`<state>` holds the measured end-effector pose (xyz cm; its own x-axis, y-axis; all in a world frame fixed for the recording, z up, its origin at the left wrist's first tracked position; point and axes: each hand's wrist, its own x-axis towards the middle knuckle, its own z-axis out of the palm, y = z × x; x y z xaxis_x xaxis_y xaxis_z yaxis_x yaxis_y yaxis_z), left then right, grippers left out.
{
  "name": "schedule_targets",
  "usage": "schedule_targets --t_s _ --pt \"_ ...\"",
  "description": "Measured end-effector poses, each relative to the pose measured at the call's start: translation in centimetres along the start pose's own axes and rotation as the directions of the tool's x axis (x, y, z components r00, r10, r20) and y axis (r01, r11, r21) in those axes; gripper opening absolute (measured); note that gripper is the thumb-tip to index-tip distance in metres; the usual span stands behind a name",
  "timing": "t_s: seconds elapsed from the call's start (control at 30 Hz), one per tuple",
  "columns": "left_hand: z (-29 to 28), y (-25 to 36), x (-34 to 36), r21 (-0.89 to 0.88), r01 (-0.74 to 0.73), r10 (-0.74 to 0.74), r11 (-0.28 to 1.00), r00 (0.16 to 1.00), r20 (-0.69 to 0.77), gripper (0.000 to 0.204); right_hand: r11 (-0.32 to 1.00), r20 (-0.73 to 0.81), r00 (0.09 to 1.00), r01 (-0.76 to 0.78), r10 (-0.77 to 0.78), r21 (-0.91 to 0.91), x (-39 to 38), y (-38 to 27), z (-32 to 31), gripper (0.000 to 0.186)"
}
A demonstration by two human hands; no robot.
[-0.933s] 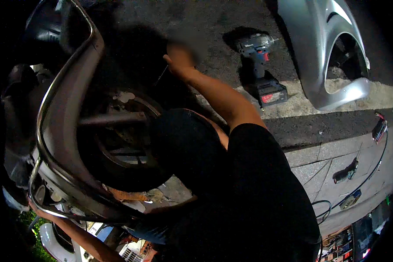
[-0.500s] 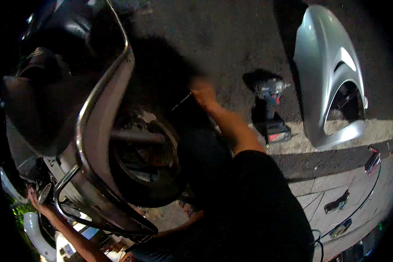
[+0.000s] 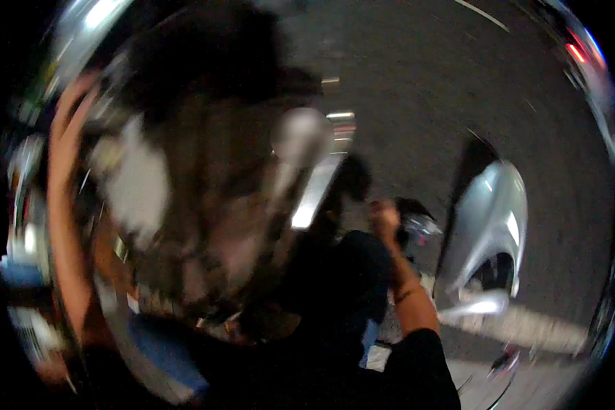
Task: The person repairs the front body panel of a scooter by handling internal components, fitting the light assembly, and using a power tool on the frame.
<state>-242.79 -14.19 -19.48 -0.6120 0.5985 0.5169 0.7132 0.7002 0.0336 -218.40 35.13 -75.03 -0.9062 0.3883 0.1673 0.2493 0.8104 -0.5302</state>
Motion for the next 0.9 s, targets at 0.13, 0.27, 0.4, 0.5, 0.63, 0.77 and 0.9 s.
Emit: schedule_targets --t_s 0.13,0.27,0.4,0.5,0.63,0.77,0.9 --pt "1.1 2.1 0.2 -0.582 -0.104 -0.1 0.807 0.947 -0.307 0.027 0.96 -0.238 0.971 0.092 -0.028 0.265 12.7 -9.1 -16.2 0.024" --pt "1.8 -2.2 -8.4 -0.742 -0.132 -0.256 0.657 0.887 -0.384 0.025 0.869 -0.419 0.816 0.482 -0.399 0.11 18.3 -20.0 -29.4 0.027" --pt "11.9 -9.4 -19.7 -0.911 0.378 -0.663 0.165 0.726 0.181 0.027 0.767 -0.448 0.648 0.623 -0.616 -0.153 18.8 -32.9 -36.4 0.028" --pt "20.8 -9.0 -27.4 -0.776 0.578 -0.769 0.25 0.606 0.204 0.032 0.731 -0.317 0.668 0.665 -0.674 -0.153 17.6 -39.3 -34.3 0.034" --pt "23.7 -10.8 -35.4 -0.815 0.549 -0.813 -0.183 0.382 0.44 0.027 0.394 0.012 0.464 0.766 -0.886 -0.507 14.1 -46.6 -30.6 0.034" --pt "29.9 -11.1 -39.4 -0.777 0.473 -0.815 -0.416 0.185 0.549 0.023 0.762 -0.11 0.785 0.543 -0.61 -0.353 12.3 -43.9 -28.3 0.042" --pt "36.9 -14.5 -44.1 -0.705 0.636 -0.851 -0.314 0.141 0.506 0.023 0.785 -0.107 0.814 0.503 -0.571 -0.361 11.3 -41.9 -26.3 0.053"
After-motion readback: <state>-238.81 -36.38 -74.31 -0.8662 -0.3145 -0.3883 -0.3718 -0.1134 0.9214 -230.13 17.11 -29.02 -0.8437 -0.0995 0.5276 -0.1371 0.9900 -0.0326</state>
